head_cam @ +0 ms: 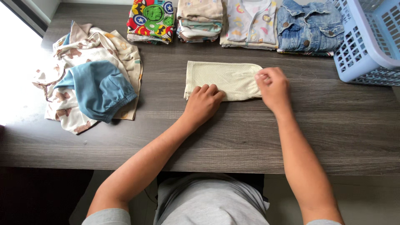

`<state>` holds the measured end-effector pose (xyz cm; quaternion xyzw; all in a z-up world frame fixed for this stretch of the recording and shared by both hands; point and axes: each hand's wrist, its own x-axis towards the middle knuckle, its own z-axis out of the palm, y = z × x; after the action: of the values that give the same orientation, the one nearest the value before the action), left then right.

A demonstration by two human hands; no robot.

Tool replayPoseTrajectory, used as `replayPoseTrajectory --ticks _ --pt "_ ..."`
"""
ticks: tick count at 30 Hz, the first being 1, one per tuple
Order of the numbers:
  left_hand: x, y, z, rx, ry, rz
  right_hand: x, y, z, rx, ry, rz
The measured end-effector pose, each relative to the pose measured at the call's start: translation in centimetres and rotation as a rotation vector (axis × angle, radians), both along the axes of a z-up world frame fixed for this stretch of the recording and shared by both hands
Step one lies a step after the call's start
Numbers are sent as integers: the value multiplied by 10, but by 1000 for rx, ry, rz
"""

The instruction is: The person folds several small garments one by one on a table, including a superhero-printed shirt, a light green shirt, a blue shirt, and a white shirt with bear patterns. Each item is smoothed, folded into a compact rectangle, and placed into a growing stack.

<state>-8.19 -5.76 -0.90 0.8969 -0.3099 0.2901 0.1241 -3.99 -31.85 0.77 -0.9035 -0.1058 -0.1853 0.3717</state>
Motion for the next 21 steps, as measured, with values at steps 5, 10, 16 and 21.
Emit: replayPoseTrajectory --ticks 5,10,16,21 --pt "-21 -11 -7 44 -34 102 11 -20 -12 -185 129 -179" --pt "-28 -15 -13 72 81 116 20 -13 -29 -300 114 -229" --pt "-24 -15 -18 96 71 160 27 -8 -32 -163 112 -149" --pt "-22 -15 -19 83 107 148 22 -2 -19 316 131 -19"
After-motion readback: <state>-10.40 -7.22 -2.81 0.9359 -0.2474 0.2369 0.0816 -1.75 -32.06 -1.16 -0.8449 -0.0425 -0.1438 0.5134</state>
